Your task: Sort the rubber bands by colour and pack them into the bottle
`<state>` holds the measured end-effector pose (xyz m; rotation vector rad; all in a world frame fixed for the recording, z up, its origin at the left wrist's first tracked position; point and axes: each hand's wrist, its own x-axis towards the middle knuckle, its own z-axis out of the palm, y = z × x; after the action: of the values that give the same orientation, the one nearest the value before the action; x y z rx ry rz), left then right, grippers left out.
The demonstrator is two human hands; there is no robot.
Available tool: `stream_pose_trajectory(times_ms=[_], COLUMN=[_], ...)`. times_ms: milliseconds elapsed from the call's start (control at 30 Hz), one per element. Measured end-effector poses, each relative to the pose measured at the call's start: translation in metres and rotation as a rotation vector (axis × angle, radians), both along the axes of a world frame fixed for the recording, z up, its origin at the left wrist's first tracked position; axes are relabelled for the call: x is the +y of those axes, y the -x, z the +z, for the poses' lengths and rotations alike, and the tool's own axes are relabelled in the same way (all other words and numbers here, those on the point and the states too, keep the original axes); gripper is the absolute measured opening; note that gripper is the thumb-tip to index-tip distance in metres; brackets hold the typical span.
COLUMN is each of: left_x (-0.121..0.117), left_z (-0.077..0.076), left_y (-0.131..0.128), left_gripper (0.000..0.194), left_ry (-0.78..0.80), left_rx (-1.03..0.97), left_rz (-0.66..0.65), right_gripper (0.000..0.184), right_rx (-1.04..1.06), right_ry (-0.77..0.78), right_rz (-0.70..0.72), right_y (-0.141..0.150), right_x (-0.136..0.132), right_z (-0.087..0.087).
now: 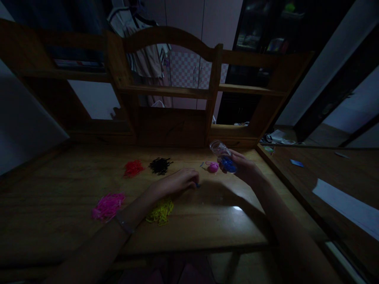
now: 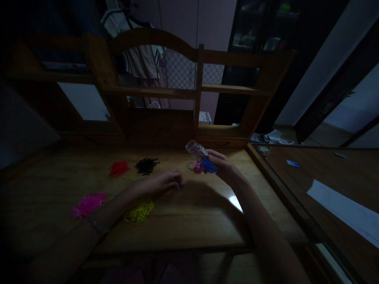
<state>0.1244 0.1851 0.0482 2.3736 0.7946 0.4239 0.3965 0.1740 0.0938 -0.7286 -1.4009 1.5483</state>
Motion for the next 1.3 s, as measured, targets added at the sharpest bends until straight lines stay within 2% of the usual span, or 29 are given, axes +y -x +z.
stream_pose_trajectory(times_ms=[100, 233, 367, 433, 567, 667, 800, 1033, 1167, 1300], left_x=[-0.001, -0.009, -0.004, 0.007, 0.029, 0.03, 0.015, 0.008, 0.008, 0.008], left_z=[-0.006, -0.009, 0.001, 0.009, 0.021, 0.024, 0.027, 0.027, 0.025, 0.026], left_y=[-0.003, -0.004, 0.0, 0.005, 0.012, 0.006, -0.006, -0.006, -0.007, -0.01], left_gripper=[0.013, 0.025, 0.015, 0.011, 0.015, 0.021, 0.021, 0.017, 0.01, 0.012], left_ry=[0.001, 0.009, 0.0, 0.019, 0.079, 0.099, 0.114, -0.021, -0.048, -0.035], left_rx=[-0.002, 0.008, -0.067, -0.188, -0.589, -0.761, -0.766, -0.734, -0.75, -0.819], left_rz=[-0.032, -0.012, 0.057, 0.136, 0.299, 0.358, 0.384, 0.482, 0.403, 0.356], right_gripper=[0.04, 0.041, 0.037, 0.036, 0.039, 0.038, 0.038, 0.039, 0.036, 0.036], right_rx=[-0.005, -0.041, -0.065, -0.112, -0.308, -0.391, -0.365, -0.414, -0.4, -0.366], right_ry=[0.007, 0.009, -0.003, -0.024, -0.097, -0.133, -0.122, -0.132, -0.114, -0.082], right_rz=[-0.005, -0.043, -0.043, -0.055, -0.105, -0.111, -0.071, -0.082, -0.081, -0.079], right_y=[0.0, -0.001, -0.001, 0.0, 0.004, 0.009, 0.016, 0.02, 0.021, 0.021], right_x=[0.001, 0.002, 0.002, 0.002, 0.002, 0.001, -0.001, -0.001, 0.001, 0.001], right_z=[-0.001, -0.002, -0.002, -0.001, -0.002, -0.005, -0.009, -0.011, -0.013, -0.012])
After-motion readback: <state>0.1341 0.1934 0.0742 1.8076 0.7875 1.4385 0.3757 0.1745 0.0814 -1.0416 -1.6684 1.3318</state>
